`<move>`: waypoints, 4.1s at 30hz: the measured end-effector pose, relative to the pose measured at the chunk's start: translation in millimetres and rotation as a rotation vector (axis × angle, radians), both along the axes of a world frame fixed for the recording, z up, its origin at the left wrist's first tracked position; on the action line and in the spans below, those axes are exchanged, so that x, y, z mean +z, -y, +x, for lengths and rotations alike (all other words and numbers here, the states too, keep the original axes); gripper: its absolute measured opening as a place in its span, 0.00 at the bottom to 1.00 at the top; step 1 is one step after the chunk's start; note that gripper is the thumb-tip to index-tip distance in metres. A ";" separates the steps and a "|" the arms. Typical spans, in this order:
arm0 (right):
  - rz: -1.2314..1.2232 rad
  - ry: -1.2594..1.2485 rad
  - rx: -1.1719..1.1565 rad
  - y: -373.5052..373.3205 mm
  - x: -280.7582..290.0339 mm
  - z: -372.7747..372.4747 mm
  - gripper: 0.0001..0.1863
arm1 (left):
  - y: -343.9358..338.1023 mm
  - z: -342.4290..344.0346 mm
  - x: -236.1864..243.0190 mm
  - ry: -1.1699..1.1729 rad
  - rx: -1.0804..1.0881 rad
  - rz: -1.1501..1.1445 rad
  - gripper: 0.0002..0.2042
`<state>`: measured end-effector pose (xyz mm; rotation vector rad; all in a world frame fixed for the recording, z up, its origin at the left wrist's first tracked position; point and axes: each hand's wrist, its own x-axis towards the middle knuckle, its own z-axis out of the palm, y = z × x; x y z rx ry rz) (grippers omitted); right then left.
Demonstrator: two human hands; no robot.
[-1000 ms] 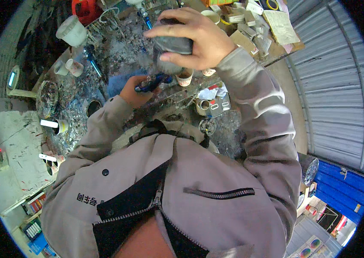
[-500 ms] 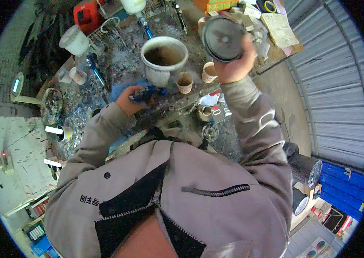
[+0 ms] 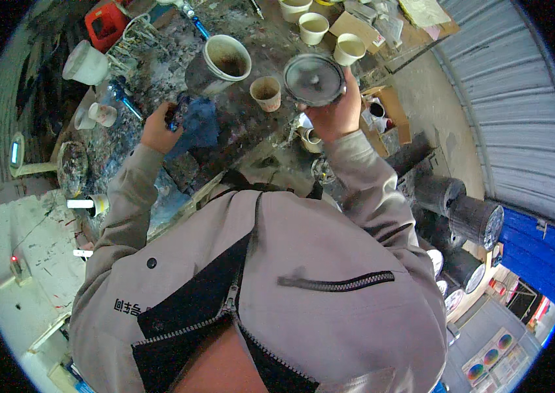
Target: The person stirs a dark liquid in a small cup with a flat stick, then walks to a workbench and pours the liquid into a spray gun cup. They attach the cup to the spray gun, retrieve a stack of white paper filters from a box, and place one filter over the spray gun cup opening.
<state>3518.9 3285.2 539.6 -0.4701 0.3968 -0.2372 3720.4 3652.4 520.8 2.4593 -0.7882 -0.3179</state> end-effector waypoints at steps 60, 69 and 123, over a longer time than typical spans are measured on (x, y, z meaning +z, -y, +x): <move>-1.012 -0.253 0.061 -16.7 0.4 42.7 0.22 | 86.0 -10.6 143.9 0.765 -0.276 0.475 0.19; -0.993 -0.230 0.016 -29.9 11.7 44.8 0.24 | 82.1 -17.2 161.3 0.875 -0.271 0.493 0.19; -2.524 -0.285 0.747 -133.7 -25.3 207.5 0.26 | -187.9 -95.6 21.5 -0.026 0.598 0.126 0.27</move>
